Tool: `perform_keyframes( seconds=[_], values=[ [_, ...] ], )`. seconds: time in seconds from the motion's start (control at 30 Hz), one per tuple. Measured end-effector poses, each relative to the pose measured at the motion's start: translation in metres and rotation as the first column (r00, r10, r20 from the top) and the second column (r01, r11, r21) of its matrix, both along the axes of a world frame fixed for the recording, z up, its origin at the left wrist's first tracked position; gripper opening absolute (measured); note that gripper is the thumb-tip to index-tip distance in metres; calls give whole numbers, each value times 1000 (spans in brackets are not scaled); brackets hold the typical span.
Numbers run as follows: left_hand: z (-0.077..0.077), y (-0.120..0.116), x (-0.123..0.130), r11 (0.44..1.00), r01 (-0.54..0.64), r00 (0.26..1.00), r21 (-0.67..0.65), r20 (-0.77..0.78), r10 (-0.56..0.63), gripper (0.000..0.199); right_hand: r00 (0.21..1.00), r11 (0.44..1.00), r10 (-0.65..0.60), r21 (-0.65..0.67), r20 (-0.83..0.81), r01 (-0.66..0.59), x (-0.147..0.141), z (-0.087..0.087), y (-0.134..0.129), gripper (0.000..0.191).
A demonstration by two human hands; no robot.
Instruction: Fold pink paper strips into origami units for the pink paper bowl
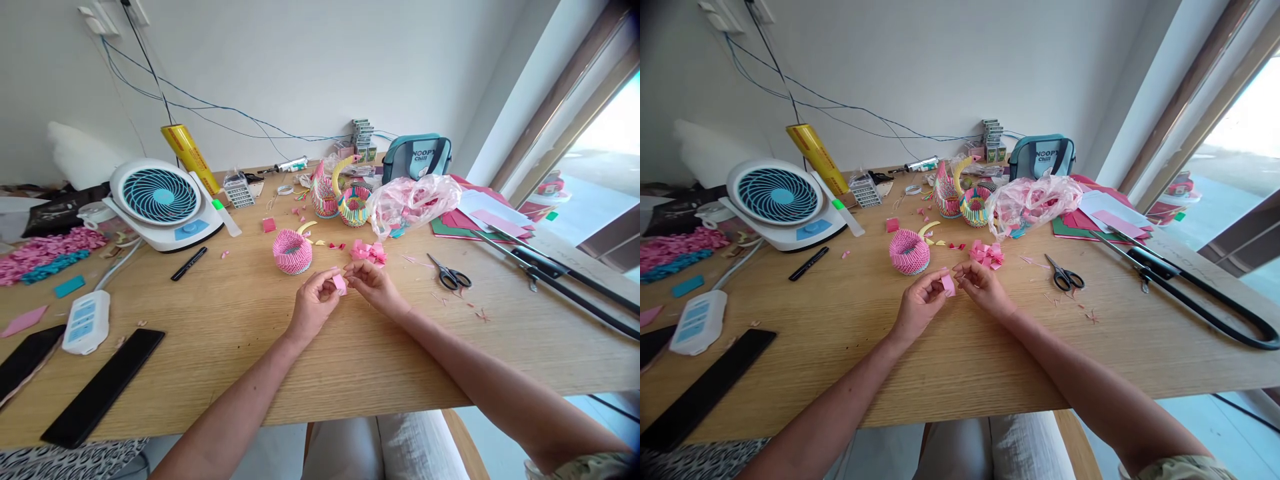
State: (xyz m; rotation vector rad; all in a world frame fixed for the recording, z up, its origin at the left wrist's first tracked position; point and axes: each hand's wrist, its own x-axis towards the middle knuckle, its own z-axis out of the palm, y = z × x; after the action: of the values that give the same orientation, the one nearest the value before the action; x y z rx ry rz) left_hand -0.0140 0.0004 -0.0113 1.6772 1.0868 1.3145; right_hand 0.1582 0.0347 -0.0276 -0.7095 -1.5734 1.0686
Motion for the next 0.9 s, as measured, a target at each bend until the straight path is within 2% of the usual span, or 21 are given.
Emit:
perform_keyframes(
  seconds=[0.17,0.3,0.4,0.5,0.6,0.67,0.77,0.83,0.9],
  values=[
    [-1,1,1,998,29,999,-49,22,-28,43,978,974,-78,222,191,34,2,5,-7,11],
    [6,-2,3,988,89,993,-123,94,-78,40,963,927,-129,373,237,33,3,13,-11,11],
    [12,-4,3,980,135,989,-145,82,-124,32,961,933,-163,352,222,77,3,14,-10,8],
    [13,-4,1,988,95,995,-123,30,-93,28,975,974,-137,201,177,101,1,12,-8,13],
    [12,-4,-1,982,68,995,-175,87,-54,31,990,990,-102,105,102,91,1,9,-6,15],
    [12,-4,-1,957,80,987,-278,158,-37,36,986,980,-126,170,107,107,2,10,-6,11],
    [14,-5,1,878,197,961,-437,265,-83,42,976,944,-161,313,149,108,4,14,-8,9],
    [16,-7,4,846,258,942,-467,315,-114,41,972,930,-168,353,164,101,4,16,-10,11],
    [16,-7,6,858,245,942,-451,321,-100,38,970,925,-170,368,175,96,2,17,-13,12]
  ],
)
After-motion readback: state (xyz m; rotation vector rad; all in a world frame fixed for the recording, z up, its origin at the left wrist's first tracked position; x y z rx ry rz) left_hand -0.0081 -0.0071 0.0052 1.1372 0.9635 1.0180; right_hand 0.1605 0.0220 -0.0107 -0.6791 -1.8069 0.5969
